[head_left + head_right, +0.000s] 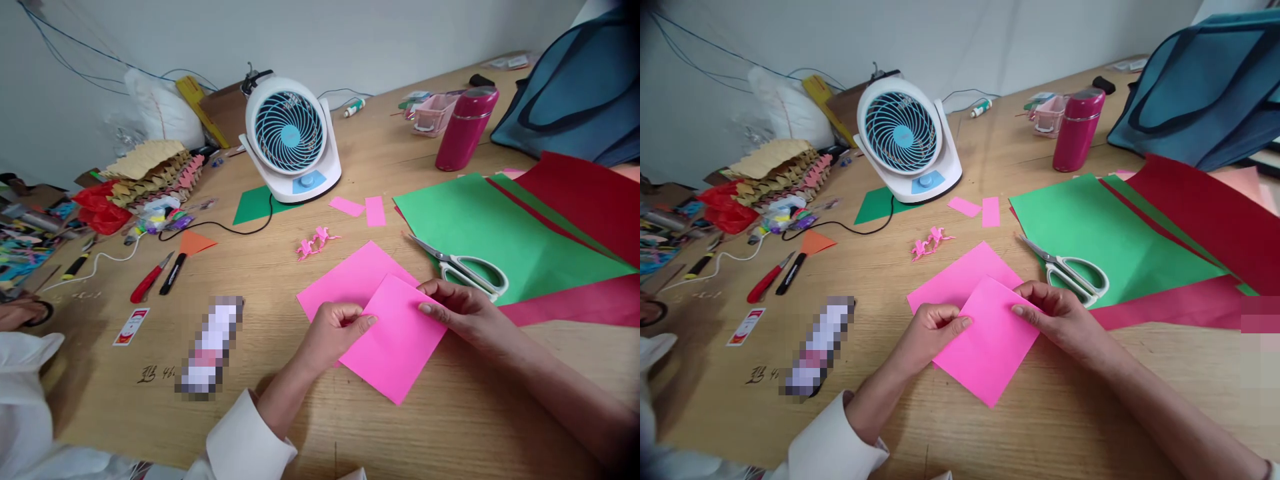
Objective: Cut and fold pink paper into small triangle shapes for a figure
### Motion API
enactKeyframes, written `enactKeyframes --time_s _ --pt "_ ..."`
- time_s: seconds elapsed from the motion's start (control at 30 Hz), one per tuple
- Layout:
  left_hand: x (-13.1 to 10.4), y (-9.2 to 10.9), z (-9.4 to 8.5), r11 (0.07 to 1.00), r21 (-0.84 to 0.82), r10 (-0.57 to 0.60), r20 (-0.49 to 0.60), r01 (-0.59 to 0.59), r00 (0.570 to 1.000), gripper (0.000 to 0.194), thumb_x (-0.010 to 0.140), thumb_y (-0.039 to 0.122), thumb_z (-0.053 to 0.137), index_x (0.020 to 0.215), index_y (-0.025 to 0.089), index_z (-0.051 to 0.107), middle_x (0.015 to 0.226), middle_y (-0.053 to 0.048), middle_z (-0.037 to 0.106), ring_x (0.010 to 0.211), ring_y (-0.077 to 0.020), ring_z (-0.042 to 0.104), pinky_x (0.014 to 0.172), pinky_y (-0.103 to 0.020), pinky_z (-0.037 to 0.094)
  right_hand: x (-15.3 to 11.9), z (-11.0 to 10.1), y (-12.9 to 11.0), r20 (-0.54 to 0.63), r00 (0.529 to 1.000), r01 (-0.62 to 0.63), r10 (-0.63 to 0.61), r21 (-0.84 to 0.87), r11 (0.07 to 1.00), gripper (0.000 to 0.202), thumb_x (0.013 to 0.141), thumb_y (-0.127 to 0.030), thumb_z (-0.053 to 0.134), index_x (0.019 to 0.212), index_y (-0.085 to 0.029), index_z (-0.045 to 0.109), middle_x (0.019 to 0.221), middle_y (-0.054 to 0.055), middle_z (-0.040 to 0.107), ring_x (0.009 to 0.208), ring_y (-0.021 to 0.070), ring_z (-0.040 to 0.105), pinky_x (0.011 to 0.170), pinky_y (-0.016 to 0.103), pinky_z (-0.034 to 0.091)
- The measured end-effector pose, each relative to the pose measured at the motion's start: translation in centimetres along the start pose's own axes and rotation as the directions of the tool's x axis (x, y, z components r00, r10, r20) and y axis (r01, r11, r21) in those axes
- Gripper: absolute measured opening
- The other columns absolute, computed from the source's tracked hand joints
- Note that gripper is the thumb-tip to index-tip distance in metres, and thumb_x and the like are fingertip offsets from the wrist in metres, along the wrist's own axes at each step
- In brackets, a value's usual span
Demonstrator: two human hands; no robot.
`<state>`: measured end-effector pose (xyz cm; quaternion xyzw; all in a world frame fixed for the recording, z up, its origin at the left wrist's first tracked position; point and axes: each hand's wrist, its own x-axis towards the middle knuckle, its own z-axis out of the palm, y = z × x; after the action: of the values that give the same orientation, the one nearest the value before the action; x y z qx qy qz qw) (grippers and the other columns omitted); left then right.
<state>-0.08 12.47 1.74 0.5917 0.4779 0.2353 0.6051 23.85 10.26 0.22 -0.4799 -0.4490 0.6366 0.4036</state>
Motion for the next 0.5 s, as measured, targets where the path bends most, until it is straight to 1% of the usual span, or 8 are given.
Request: enactKeyframes --time_s 0.1,0.27,0.4,0.5 --pt "-0.07 -0.29 0.16 1.0 0.031 0.003 -0.021 -0.003 1.0 0.047 0.081 0.052 0.065 0.057 0.016 0.05 0.054 0.005 0.034 0.052 -0.0075 0.029 0.048 -0.023 0.019 -0.07 0.03 0.04 0.001 1.0 0.027 -0.027 -0.058 0.998 0.032 0.078 -0.052 0.073 0.086 -0.021 0.069 0.086 0.004 0.067 0.073 0.0162 0.058 0.064 0.028 0.051" --pt "-0.08 -0.82 0.24 0.997 0.072 0.018 -0.025 -0.016 1.0 0.046 0.084 0.051 0.062 0.059 0.016 0.047 0.059 0.004 0.031 0.057 -0.0082 0.029 0.052 -0.024 0.021 -0.11 -0.03 0.2 0.015 1.0 0.021 -0.021 -0.026 0.999 0.03 0.08 -0.05 0.072 0.086 -0.021 0.069 0.085 0.003 0.067 0.071 0.0149 0.058 0.063 0.028 0.05" --pt "-0.12 -0.8 0.28 0.991 0.122 0.054 -0.03 -0.05 0.998 0.046 0.087 0.049 0.058 0.058 0.017 0.039 0.061 0.004 0.027 0.058 -0.0086 0.027 0.053 -0.025 0.02 -0.07 -0.1 0.28 0.035 0.999 0.028 -0.028 0.006 1.0 0.028 0.08 -0.048 0.073 0.09 -0.022 0.069 0.085 0.002 0.068 0.073 0.0155 0.059 0.065 0.028 0.05" --pt "-0.19 -0.73 0.4 0.987 0.136 0.092 -0.015 -0.089 0.996 0.048 0.09 0.047 0.054 0.058 0.018 0.033 0.061 0.004 0.024 0.059 -0.0088 0.026 0.054 -0.026 0.019 -0.06 0.09 0.2 0.013 1.0 0.008 -0.008 -0.004 1.0 0.031 0.079 -0.051 0.073 0.09 -0.022 0.069 0.084 0.003 0.069 0.071 0.0161 0.06 0.062 0.028 0.05"
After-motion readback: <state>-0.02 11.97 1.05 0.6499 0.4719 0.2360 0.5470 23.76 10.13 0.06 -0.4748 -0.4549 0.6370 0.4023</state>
